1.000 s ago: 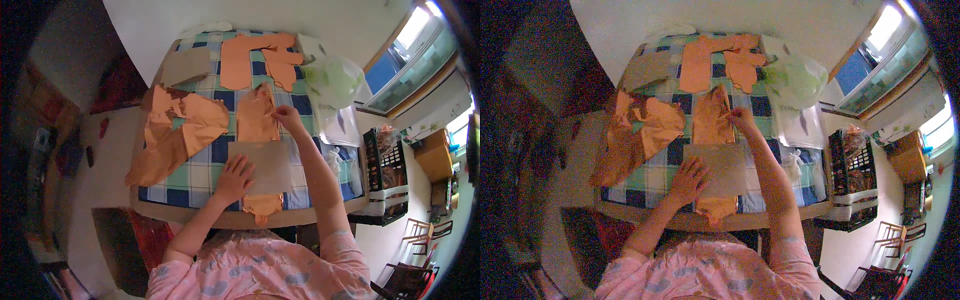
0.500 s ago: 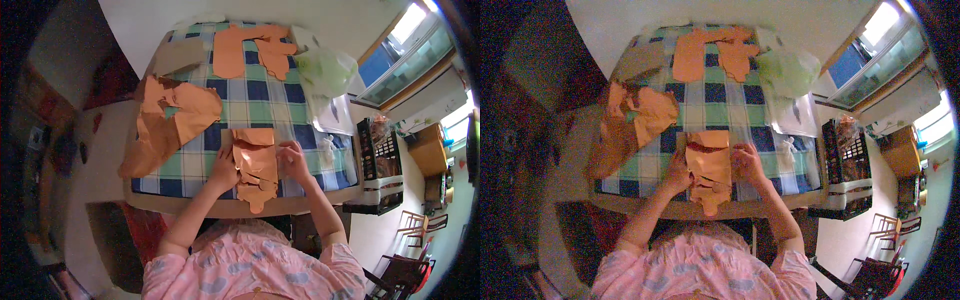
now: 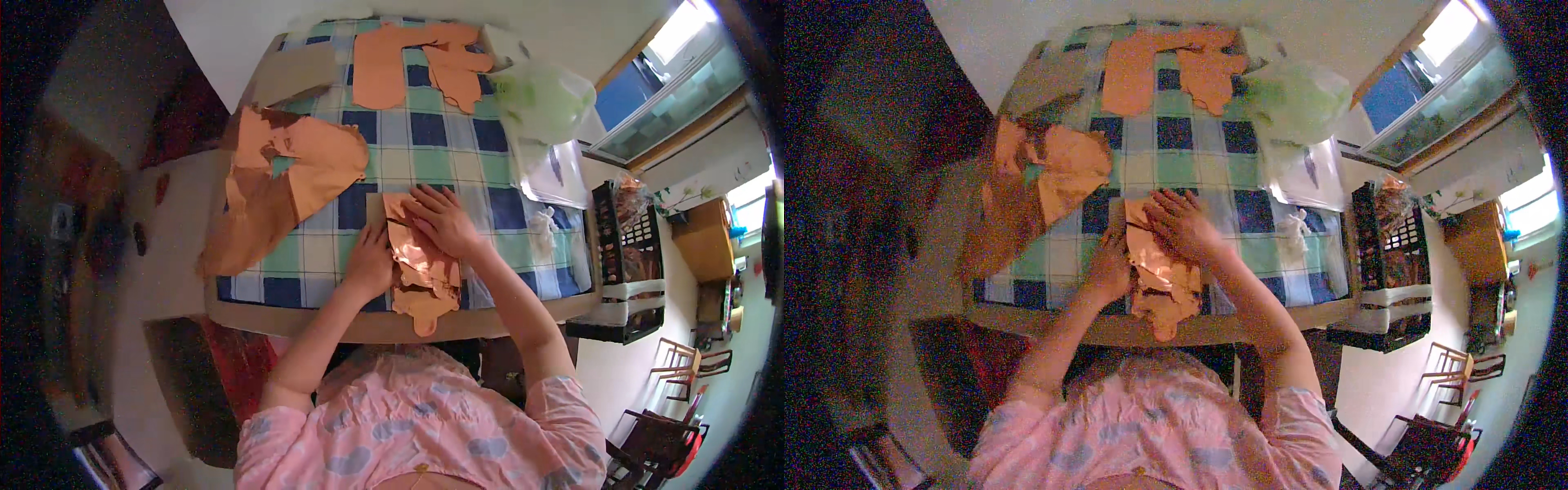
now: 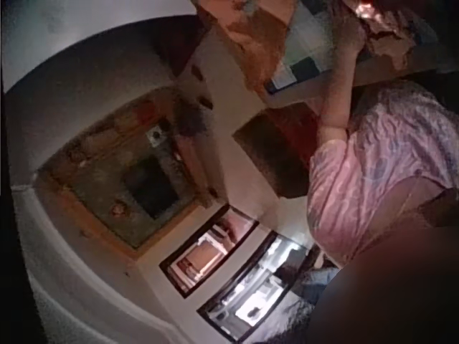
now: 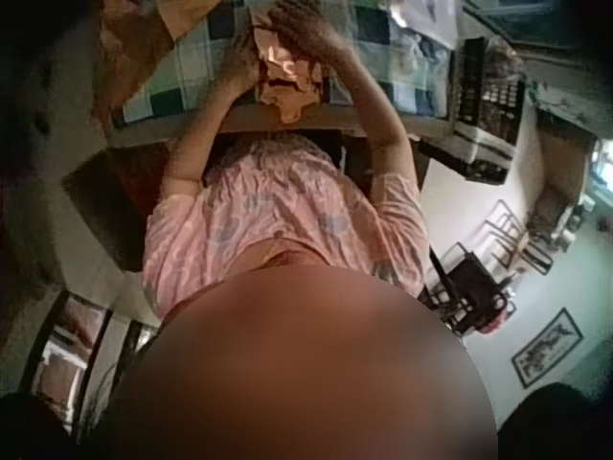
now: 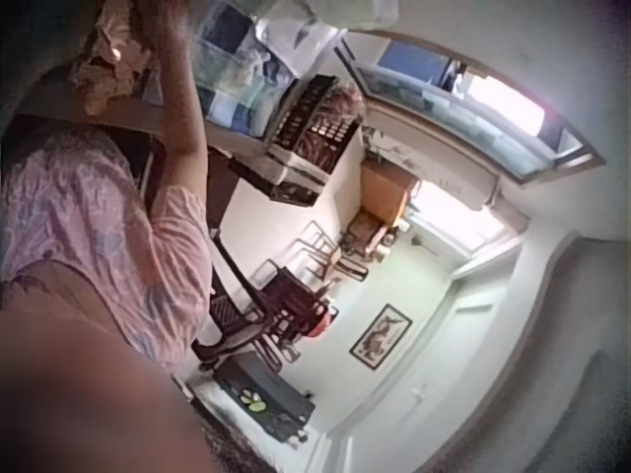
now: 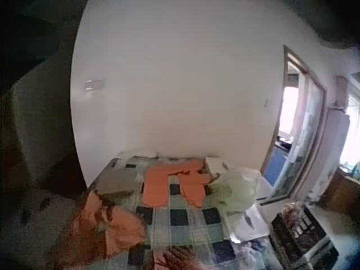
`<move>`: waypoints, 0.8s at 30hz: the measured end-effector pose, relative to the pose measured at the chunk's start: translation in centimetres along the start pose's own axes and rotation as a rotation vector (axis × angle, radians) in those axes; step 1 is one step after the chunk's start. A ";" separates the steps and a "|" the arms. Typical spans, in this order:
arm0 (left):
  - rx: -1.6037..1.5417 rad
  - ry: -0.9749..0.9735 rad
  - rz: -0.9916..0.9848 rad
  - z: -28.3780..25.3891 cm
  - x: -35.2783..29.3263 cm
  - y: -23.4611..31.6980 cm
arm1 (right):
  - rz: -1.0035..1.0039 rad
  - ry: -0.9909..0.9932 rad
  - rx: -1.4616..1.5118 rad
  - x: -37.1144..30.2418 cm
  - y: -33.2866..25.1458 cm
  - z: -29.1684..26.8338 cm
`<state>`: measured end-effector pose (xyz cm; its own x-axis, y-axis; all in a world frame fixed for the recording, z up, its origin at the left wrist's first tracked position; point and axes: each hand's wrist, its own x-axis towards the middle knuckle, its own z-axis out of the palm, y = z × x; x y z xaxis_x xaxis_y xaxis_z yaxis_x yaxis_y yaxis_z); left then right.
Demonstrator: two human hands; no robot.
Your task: Folding deflated foil balloons onto a flat piece of cardboard.
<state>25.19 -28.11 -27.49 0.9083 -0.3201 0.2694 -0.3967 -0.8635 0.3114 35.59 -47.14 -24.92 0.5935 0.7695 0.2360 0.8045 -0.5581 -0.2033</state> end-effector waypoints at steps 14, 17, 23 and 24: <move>-0.165 0.020 -0.295 -1.7 4.9 -3.2 | -0.019 0.077 0.051 0.1 -0.2 -0.1; -0.034 0.120 -0.051 1.6 5.1 -1.6 | -0.019 0.058 0.058 0.0 -0.1 0.2; 0.029 0.146 -0.081 2.9 4.4 -0.3 | 0.089 0.123 0.303 -1.0 1.4 1.3; 0.027 0.143 -0.080 3.0 4.2 -0.2 | 0.087 0.155 0.283 -1.7 1.6 1.3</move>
<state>29.47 -30.50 -29.14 0.9077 -0.1928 0.3726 -0.3185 -0.8948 0.3130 35.81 -48.95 -26.89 0.6740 0.6539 0.3438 0.7246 -0.4944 -0.4801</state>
